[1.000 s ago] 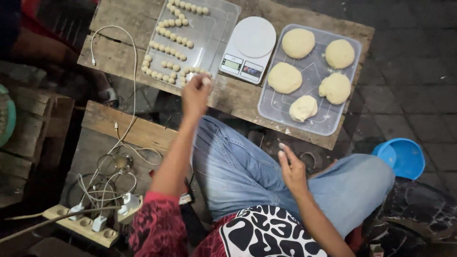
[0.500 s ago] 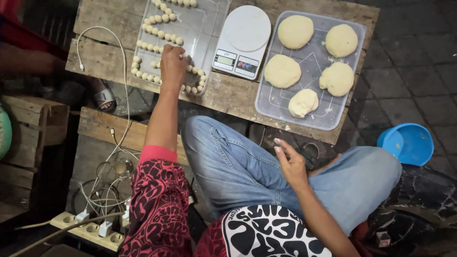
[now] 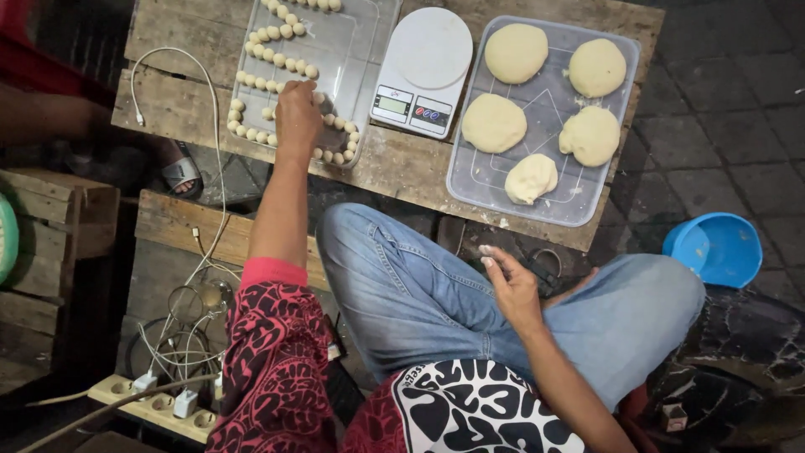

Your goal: Forming small dough balls by hand and weighing larger dough portions on a digital scale.

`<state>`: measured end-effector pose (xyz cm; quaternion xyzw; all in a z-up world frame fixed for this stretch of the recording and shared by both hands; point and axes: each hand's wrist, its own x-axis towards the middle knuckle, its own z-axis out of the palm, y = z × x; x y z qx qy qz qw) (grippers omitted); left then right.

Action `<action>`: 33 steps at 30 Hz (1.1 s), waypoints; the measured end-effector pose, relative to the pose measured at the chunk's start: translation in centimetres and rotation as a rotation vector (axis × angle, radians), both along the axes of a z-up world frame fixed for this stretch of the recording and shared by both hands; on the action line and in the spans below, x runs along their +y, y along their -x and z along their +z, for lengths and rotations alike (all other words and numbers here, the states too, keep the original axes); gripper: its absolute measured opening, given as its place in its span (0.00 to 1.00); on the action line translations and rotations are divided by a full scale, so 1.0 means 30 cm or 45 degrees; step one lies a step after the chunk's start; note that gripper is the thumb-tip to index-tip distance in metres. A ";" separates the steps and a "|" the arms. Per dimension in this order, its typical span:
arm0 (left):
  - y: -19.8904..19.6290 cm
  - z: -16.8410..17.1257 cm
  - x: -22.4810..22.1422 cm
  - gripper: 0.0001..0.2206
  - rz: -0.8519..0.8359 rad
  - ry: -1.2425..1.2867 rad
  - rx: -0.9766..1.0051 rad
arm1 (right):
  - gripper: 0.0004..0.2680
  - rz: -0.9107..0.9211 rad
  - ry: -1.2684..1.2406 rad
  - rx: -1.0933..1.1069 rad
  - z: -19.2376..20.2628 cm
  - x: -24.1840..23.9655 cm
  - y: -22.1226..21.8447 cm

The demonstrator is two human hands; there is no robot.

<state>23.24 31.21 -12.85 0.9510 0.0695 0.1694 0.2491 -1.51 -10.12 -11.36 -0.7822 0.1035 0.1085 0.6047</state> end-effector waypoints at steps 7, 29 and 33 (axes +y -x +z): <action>0.073 0.064 -0.064 0.17 0.084 -0.065 -0.091 | 0.11 -0.031 -0.047 -0.028 -0.008 -0.024 -0.023; 0.476 -0.206 -0.836 0.06 -0.695 0.029 -0.273 | 0.16 -0.037 0.906 -0.970 -0.119 -0.215 -0.308; 0.437 -0.417 -0.854 0.03 -0.731 0.050 -0.215 | 0.11 -0.038 0.850 -0.748 -0.222 -0.200 -0.306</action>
